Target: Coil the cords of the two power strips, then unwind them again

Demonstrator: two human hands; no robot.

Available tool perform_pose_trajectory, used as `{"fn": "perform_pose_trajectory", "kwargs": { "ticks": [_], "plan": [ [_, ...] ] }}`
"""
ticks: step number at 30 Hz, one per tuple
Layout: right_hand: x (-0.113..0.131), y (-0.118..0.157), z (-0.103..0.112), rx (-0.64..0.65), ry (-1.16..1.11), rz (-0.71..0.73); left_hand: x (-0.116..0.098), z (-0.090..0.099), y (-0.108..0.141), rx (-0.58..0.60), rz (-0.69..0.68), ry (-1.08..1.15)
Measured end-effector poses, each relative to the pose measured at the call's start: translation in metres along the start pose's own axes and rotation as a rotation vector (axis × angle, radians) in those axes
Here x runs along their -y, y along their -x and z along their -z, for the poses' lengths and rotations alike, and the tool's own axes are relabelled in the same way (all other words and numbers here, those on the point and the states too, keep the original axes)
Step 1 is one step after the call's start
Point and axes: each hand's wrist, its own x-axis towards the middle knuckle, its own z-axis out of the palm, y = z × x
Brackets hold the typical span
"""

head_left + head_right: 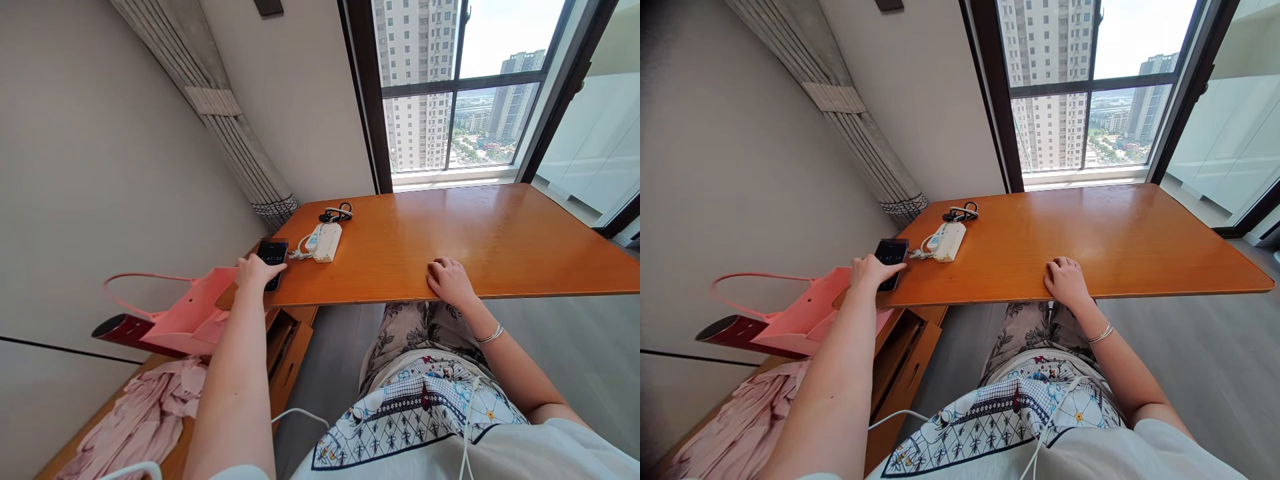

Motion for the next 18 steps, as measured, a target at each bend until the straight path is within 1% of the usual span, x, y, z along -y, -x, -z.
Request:
{"fn": "perform_pose_trajectory", "kwargs": {
  "ticks": [4, 10, 14, 18],
  "plan": [
    [0.000, 0.000, 0.002, 0.007, 0.003, 0.001, 0.006, -0.004, -0.001, 0.059, 0.046, -0.019],
    [-0.001, 0.000, 0.001, 0.002, 0.007, 0.004, 0.010, -0.009, -0.003, 0.092, 0.075, 0.010],
    [0.000, 0.000, 0.002, 0.008, 0.011, 0.000, 0.014, -0.012, -0.011, 0.101, 0.062, 0.020],
    [0.000, 0.000, 0.003, 0.011, 0.014, 0.001, 0.023, -0.019, -0.023, 0.132, 0.070, 0.031]
  ]
}}
